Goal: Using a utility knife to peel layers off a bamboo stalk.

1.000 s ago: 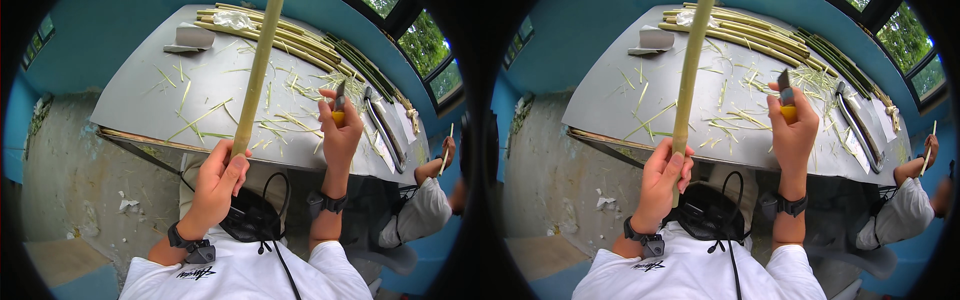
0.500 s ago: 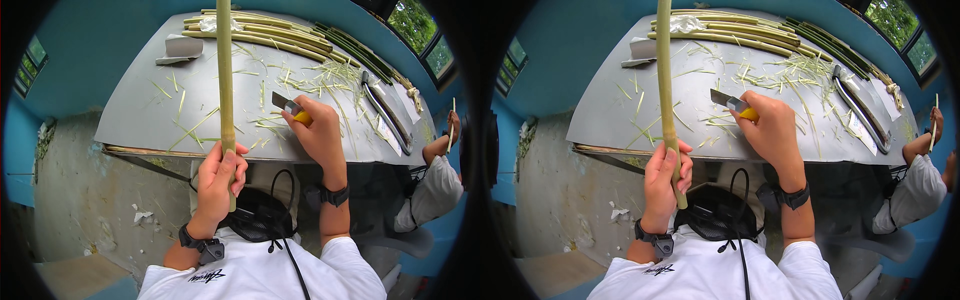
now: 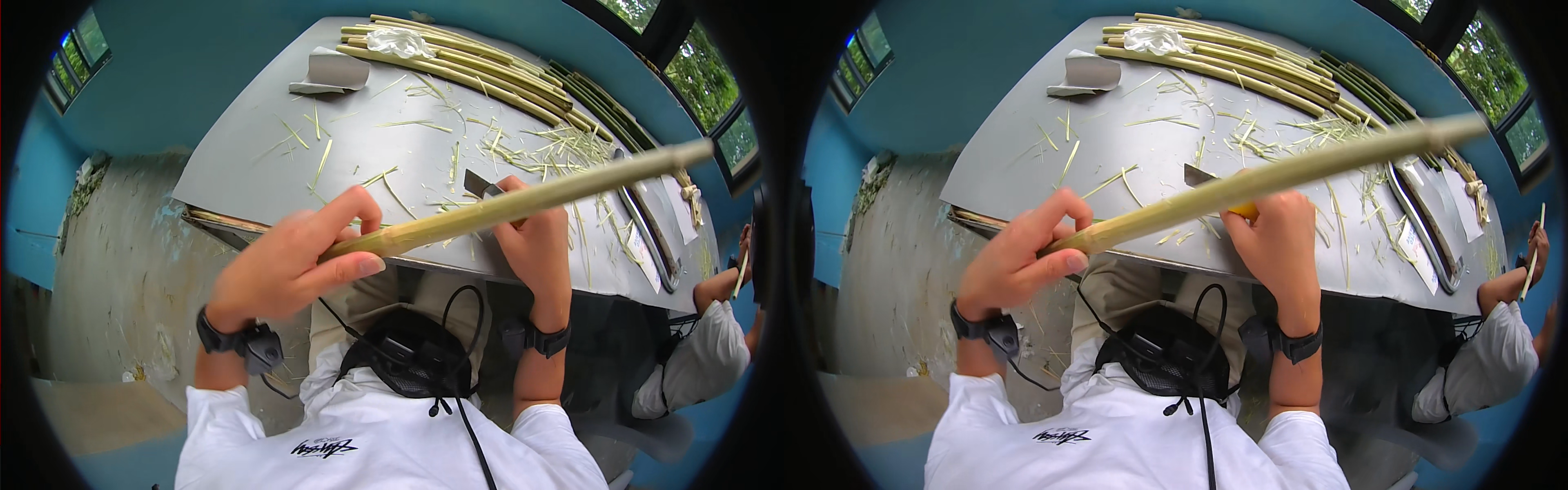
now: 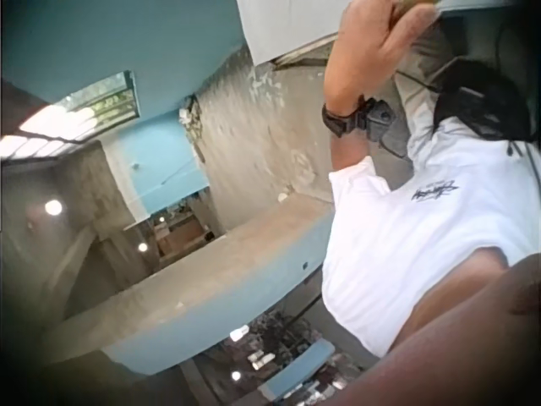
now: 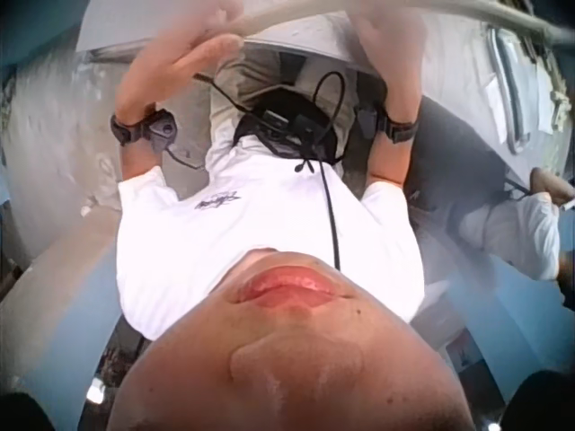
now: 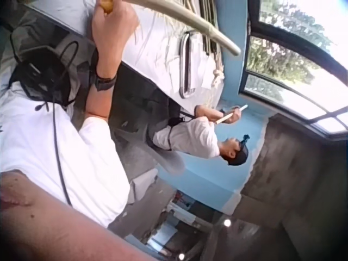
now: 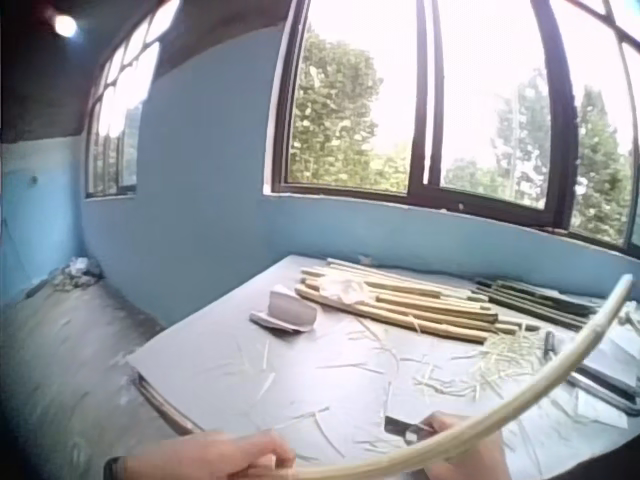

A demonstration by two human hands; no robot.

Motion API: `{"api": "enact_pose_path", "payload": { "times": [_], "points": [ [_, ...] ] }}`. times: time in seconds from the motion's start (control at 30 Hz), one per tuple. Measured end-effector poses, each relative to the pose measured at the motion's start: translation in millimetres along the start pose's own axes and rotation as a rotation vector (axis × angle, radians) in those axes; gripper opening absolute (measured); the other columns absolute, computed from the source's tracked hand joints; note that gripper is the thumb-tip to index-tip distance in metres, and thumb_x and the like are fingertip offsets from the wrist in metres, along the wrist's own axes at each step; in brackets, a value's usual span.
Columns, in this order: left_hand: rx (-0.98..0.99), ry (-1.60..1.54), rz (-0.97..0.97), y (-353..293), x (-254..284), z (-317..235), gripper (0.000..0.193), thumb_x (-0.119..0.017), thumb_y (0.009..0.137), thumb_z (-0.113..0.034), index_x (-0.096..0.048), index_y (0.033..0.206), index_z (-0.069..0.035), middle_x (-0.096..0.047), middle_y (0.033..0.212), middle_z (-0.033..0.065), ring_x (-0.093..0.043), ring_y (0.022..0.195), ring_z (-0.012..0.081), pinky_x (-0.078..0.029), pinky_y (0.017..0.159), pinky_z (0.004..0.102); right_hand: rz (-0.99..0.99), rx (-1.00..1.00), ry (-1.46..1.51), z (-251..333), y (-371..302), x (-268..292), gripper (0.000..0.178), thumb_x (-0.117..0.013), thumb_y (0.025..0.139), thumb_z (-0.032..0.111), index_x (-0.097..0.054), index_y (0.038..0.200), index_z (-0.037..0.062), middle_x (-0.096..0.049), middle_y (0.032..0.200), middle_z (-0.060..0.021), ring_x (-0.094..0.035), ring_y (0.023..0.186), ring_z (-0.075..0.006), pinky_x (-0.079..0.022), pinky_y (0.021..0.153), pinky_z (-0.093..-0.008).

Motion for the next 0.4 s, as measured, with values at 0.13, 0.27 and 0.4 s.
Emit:
{"api": "enact_pose_path", "payload": {
  "times": [0.13, 0.27, 0.4],
  "points": [
    [-0.159, 0.392, 0.135, 25, 19, -18, 0.022, -0.066, 0.098, -0.024, -0.058, 0.104, -0.004, -0.058, 0.076, 0.0123, -0.054, 0.067, 0.0311, -0.042, 0.064, 0.0375, 0.002, -0.031, 0.043, 3, 2, 1, 0.019, -0.079, 0.081, 0.013, -0.065, 0.089, 0.0035, -0.066, 0.073, -0.0114, -0.065, 0.065, -0.0323, -0.048, 0.059, -0.0382],
    [-0.313, 0.552, -0.024, 44, 23, -23, 0.017, -0.062, 0.099, -0.020, -0.063, 0.102, -0.003, -0.061, 0.078, 0.0125, -0.059, 0.071, 0.0330, -0.044, 0.066, 0.0401, 0.017, 0.027, -0.035, 4, 3, 1, 0.021, -0.079, 0.081, 0.014, -0.063, 0.091, 0.0047, -0.067, 0.074, -0.0114, -0.066, 0.066, -0.0325, -0.049, 0.058, -0.0374],
    [-0.214, 0.549, -0.042, 47, 17, -20, 0.016, -0.066, 0.096, -0.018, -0.065, 0.105, -0.004, -0.065, 0.083, 0.0130, -0.062, 0.077, 0.0327, -0.046, 0.072, 0.0407, 0.013, 0.058, -0.009, 1, 1, 1, 0.021, -0.080, 0.084, 0.015, -0.066, 0.093, 0.0030, -0.065, 0.071, -0.0114, -0.064, 0.062, -0.0253, -0.048, 0.059, -0.0320]
  ]
}}
Point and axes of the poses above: each hand's wrist, its own y-axis towards the middle knuckle, its own x-axis out of the back of the hand, z = x × y, the point moved 6 cm from there along y, towards the middle knuckle
